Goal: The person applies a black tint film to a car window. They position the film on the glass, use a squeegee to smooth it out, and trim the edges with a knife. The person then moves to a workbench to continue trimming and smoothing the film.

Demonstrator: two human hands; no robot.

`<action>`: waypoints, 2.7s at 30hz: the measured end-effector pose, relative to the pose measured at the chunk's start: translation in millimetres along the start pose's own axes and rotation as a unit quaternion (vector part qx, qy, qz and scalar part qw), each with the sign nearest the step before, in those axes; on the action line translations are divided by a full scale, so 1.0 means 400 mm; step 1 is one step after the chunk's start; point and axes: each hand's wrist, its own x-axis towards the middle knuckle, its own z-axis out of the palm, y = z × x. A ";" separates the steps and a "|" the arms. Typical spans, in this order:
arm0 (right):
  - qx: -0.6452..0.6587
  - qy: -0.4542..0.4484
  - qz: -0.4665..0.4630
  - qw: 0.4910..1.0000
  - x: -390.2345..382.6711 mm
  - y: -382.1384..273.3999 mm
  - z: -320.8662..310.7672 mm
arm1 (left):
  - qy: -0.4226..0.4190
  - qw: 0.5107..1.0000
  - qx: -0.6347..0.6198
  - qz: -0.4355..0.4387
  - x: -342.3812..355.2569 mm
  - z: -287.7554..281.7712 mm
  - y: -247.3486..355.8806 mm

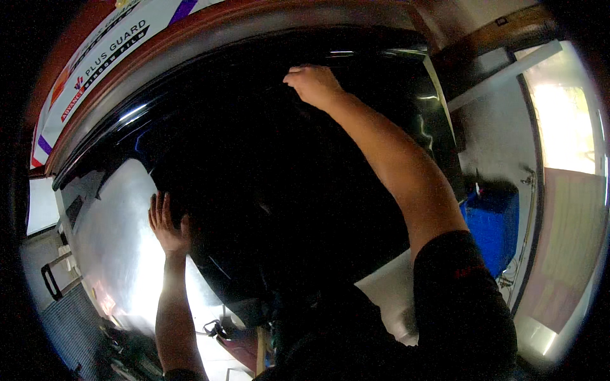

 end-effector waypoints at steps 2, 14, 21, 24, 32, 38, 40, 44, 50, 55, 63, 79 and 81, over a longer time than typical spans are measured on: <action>-0.012 0.010 0.009 1.000 -0.036 0.053 -0.010 | 0.006 1.000 0.002 0.006 0.002 0.004 0.001; -0.036 0.062 0.088 0.994 -0.284 0.255 -0.051 | 0.065 0.997 0.011 0.045 0.006 0.028 -0.004; -0.028 0.042 0.206 0.977 -0.458 0.289 -0.103 | 0.090 0.994 -0.002 0.063 0.002 0.054 -0.013; -0.030 0.047 0.280 0.958 -0.535 0.262 -0.108 | 0.101 0.992 -0.007 0.077 0.000 0.063 -0.022; -0.058 0.034 0.476 0.877 -0.749 0.143 -0.122 | 0.116 0.989 0.010 0.091 0.004 0.073 -0.043; -0.089 0.033 0.536 0.839 -1.048 0.000 -0.165 | 0.125 0.986 0.043 0.104 -0.005 0.083 -0.058; -0.108 0.043 0.560 0.820 -1.182 -0.066 -0.155 | 0.123 0.986 0.034 0.104 -0.001 0.086 -0.063; -0.100 -0.005 0.616 0.781 -1.393 -0.227 -0.195 | 0.137 0.984 0.027 0.113 -0.002 0.093 -0.064; -0.072 -0.142 0.707 0.689 -1.631 -0.471 -0.227 | 0.126 0.985 0.040 0.111 -0.011 0.110 -0.093; 0.212 0.154 0.775 0.575 -1.579 -0.390 -0.228 | 0.072 0.995 -0.008 0.066 -0.024 0.113 -0.124; 0.436 0.294 0.687 0.501 -1.359 -0.222 -0.159 | -0.025 0.970 -0.186 -0.156 -0.266 -0.027 0.043; 0.432 0.291 0.590 0.618 -1.188 -0.244 -0.290 | -0.222 0.925 -0.193 0.239 -0.502 -0.071 0.927; 0.435 0.304 0.564 0.633 -1.193 -0.242 -0.295 | -0.212 0.923 -0.200 0.251 -0.453 -0.061 1.029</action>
